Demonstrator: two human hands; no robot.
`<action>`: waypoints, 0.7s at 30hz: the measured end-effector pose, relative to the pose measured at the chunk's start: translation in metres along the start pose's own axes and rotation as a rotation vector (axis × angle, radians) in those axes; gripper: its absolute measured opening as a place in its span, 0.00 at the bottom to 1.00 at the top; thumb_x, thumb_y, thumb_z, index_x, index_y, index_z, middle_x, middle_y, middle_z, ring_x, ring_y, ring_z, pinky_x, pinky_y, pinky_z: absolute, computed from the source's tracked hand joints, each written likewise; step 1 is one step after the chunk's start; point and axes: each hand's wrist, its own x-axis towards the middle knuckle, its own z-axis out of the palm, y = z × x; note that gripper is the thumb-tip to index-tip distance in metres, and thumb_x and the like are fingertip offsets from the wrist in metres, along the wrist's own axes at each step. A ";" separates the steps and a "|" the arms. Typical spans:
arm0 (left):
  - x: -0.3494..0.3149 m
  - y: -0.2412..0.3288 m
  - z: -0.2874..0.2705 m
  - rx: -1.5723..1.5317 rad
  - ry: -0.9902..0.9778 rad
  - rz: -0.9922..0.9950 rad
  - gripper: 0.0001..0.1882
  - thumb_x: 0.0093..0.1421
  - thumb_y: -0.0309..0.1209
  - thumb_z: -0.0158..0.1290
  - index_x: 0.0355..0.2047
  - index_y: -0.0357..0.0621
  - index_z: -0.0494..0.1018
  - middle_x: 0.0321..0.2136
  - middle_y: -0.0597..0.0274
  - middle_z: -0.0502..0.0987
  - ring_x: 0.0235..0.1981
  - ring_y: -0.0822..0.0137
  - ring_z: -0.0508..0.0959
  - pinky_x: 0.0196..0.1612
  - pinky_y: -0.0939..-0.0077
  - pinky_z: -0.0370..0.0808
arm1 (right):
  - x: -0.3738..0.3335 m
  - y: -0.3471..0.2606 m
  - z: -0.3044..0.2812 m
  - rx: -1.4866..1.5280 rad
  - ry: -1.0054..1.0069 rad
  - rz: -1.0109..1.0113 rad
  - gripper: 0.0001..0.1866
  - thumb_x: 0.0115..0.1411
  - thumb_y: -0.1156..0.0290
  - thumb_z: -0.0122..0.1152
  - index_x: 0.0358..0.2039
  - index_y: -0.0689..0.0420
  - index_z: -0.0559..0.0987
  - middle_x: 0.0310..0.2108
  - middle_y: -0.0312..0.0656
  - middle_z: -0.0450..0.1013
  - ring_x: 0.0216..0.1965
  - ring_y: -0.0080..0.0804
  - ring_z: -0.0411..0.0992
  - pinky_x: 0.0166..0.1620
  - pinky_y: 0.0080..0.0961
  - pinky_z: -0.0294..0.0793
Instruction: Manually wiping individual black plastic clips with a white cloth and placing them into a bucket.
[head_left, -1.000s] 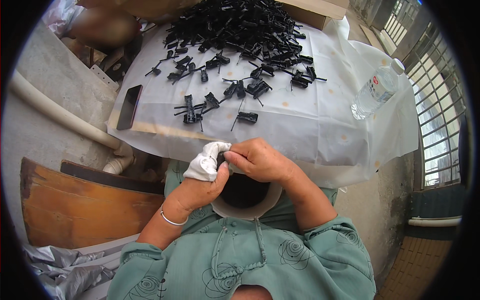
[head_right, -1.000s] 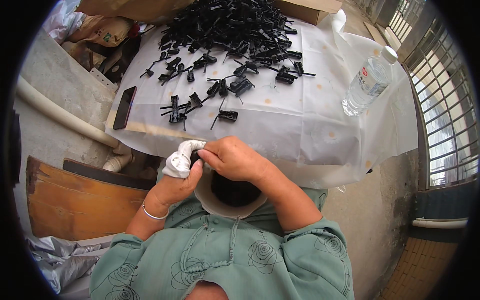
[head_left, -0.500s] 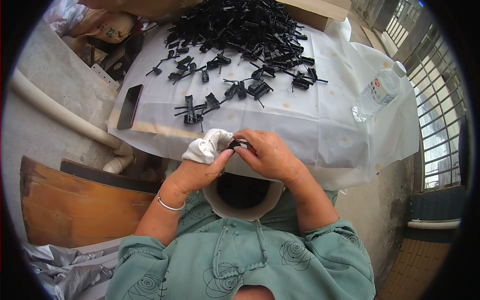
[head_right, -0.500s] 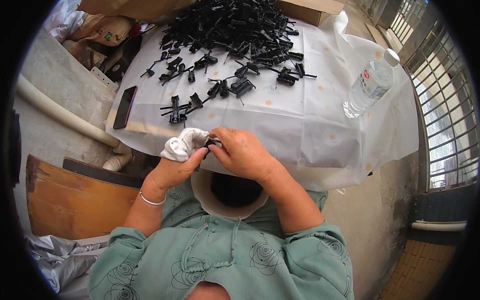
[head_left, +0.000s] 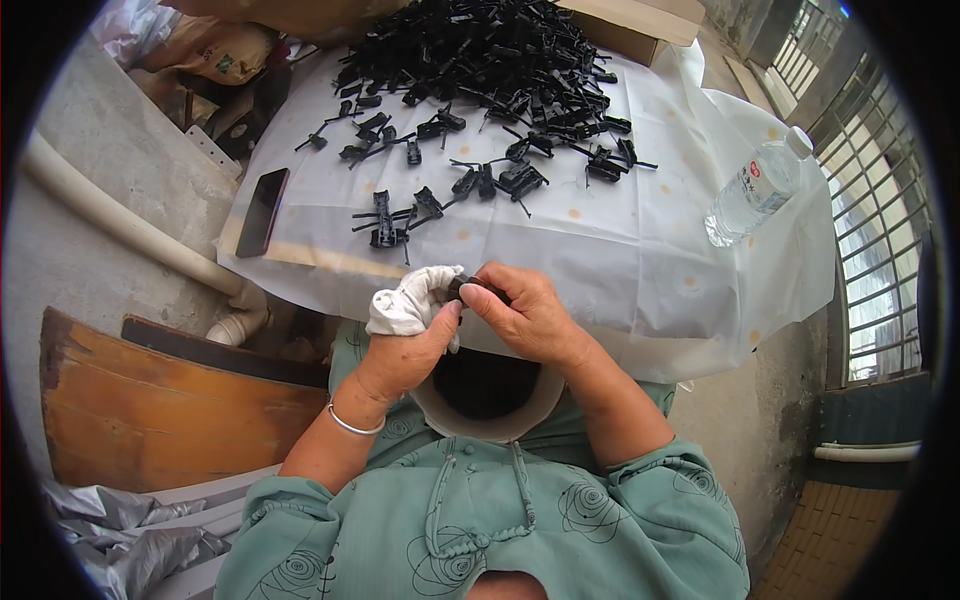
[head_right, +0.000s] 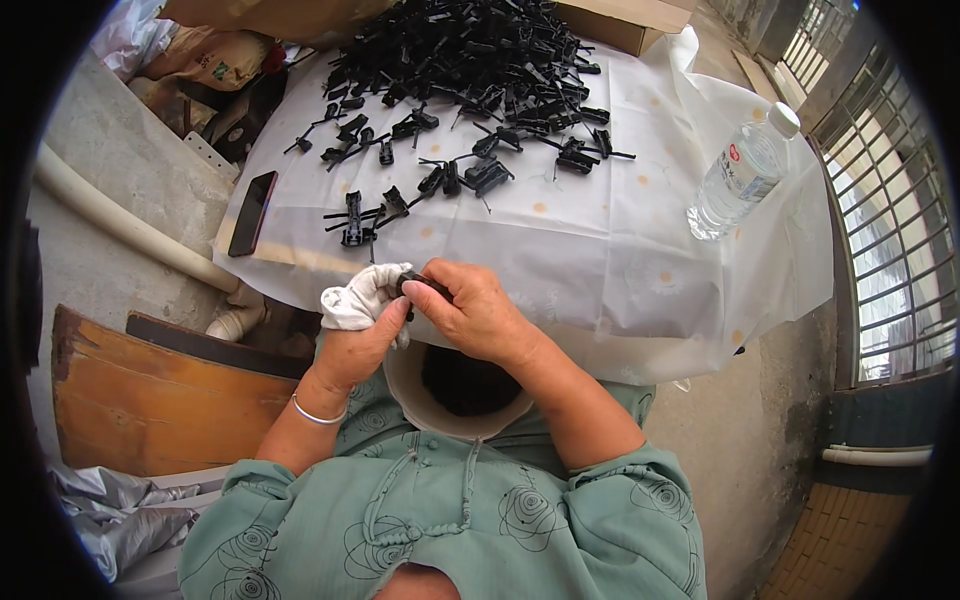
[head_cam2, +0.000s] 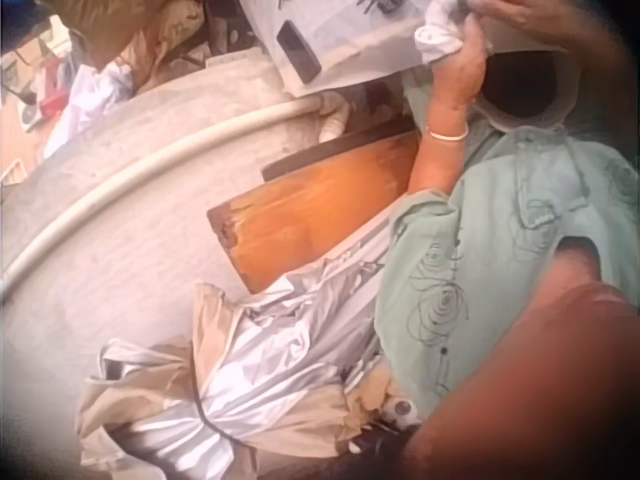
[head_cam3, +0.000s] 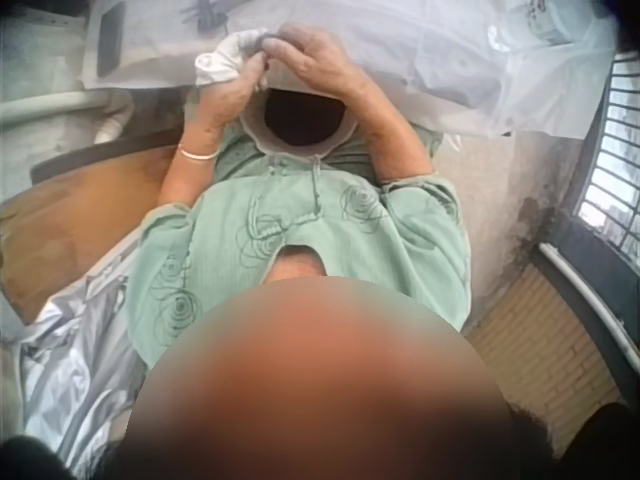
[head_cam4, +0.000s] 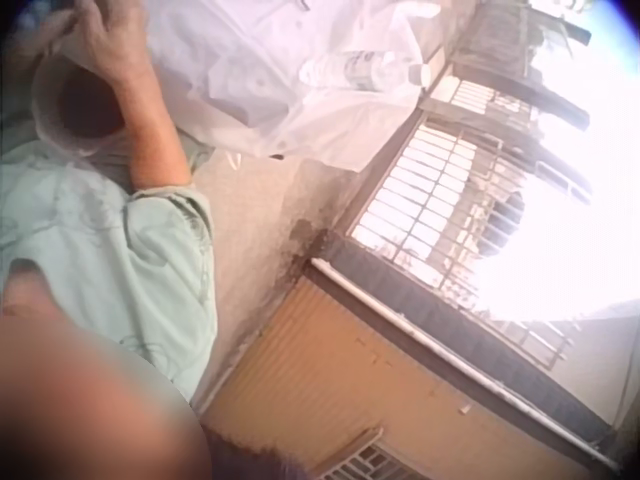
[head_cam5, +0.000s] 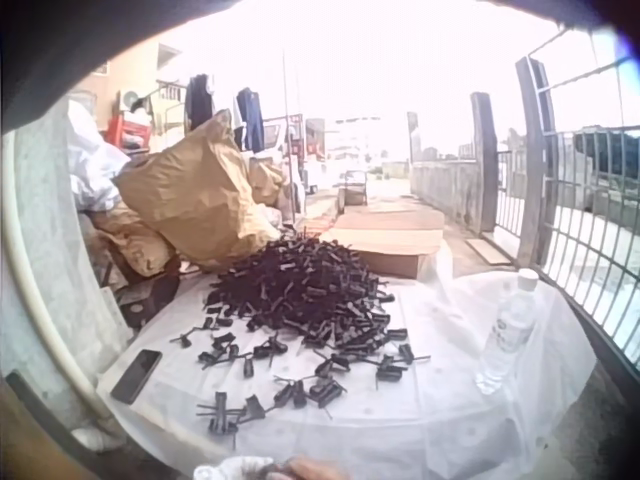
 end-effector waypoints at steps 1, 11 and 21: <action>0.000 -0.001 0.000 0.001 0.039 -0.009 0.15 0.57 0.21 0.48 0.46 0.35 0.65 0.33 0.63 0.72 0.28 0.78 0.71 0.31 0.84 0.71 | 0.000 0.000 -0.002 -0.052 -0.042 -0.073 0.10 0.57 0.69 0.55 0.24 0.62 0.71 0.16 0.43 0.65 0.17 0.30 0.60 0.23 0.23 0.63; 0.001 -0.003 0.004 0.742 0.185 0.446 0.15 0.55 0.22 0.50 0.44 0.33 0.68 0.35 0.57 0.73 0.36 0.70 0.73 0.41 0.77 0.71 | -0.002 0.011 0.016 -0.151 -0.031 -0.076 0.13 0.60 0.69 0.49 0.22 0.64 0.70 0.17 0.49 0.66 0.17 0.37 0.62 0.24 0.30 0.63; 0.002 0.006 -0.003 -0.131 0.127 0.025 0.17 0.62 0.23 0.42 0.52 0.43 0.58 0.29 0.66 0.70 0.20 0.81 0.64 0.24 0.89 0.63 | 0.000 0.010 -0.010 -0.364 -0.217 -0.188 0.07 0.54 0.71 0.57 0.30 0.61 0.76 0.21 0.45 0.70 0.21 0.34 0.68 0.27 0.26 0.68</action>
